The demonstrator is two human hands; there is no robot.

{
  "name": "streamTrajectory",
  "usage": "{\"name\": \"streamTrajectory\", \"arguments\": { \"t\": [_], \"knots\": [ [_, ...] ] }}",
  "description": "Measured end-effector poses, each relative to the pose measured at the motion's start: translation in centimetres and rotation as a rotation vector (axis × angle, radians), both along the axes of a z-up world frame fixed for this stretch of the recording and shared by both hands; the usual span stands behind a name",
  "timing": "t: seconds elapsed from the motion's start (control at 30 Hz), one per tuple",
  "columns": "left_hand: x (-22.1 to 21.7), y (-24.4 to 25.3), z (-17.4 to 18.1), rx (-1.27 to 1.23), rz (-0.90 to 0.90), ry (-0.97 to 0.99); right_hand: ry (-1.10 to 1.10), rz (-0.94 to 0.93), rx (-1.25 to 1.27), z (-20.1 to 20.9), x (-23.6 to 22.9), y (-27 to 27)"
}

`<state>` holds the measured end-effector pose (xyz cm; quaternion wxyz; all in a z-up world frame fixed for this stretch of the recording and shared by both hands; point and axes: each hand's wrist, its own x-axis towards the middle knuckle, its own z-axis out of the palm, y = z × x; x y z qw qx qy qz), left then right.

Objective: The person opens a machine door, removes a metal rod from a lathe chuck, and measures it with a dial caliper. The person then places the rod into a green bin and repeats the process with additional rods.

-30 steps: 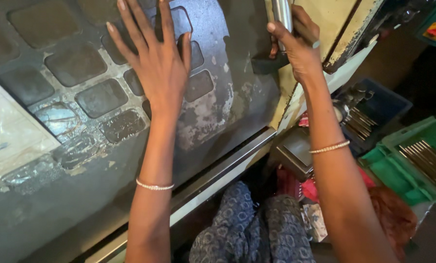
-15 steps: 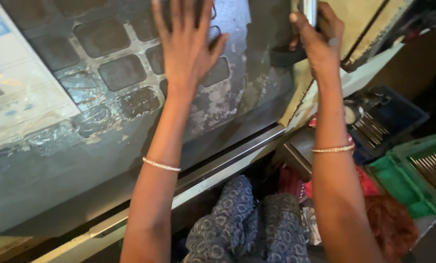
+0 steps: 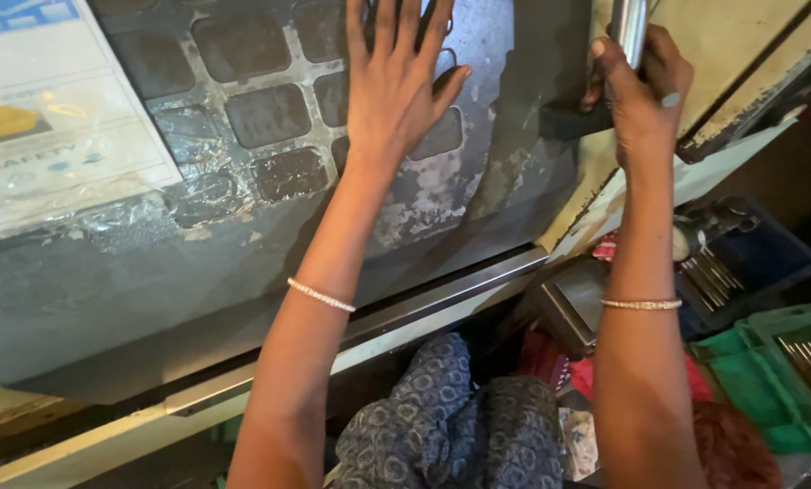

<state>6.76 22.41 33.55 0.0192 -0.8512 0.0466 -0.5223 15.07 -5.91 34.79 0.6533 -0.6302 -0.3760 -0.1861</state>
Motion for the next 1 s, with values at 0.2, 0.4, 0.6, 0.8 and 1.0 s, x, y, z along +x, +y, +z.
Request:
{"name": "streamTrajectory", "arguments": {
  "t": [0.2,0.4,0.6,0.8,1.0],
  "knots": [
    [0.16,-0.06,-0.01,-0.001,0.005,-0.048,0.015,0.0,-0.008,-0.07,0.16,-0.24],
    [0.3,-0.15,-0.16,0.01,0.042,-0.047,-0.021,0.027,-0.005,-0.24,-0.01,-0.3],
    [0.47,-0.22,-0.27,-0.001,0.047,-0.033,-0.007,-0.003,-0.011,-0.27,-0.11,-0.26],
    [0.33,-0.15,-0.02,0.003,0.041,-0.019,0.013,-0.024,-0.002,0.06,0.03,-0.08],
    [0.33,-0.17,-0.19,-0.003,0.022,-0.03,0.015,-0.035,-0.013,0.04,-0.1,-0.16]
  ]
}}
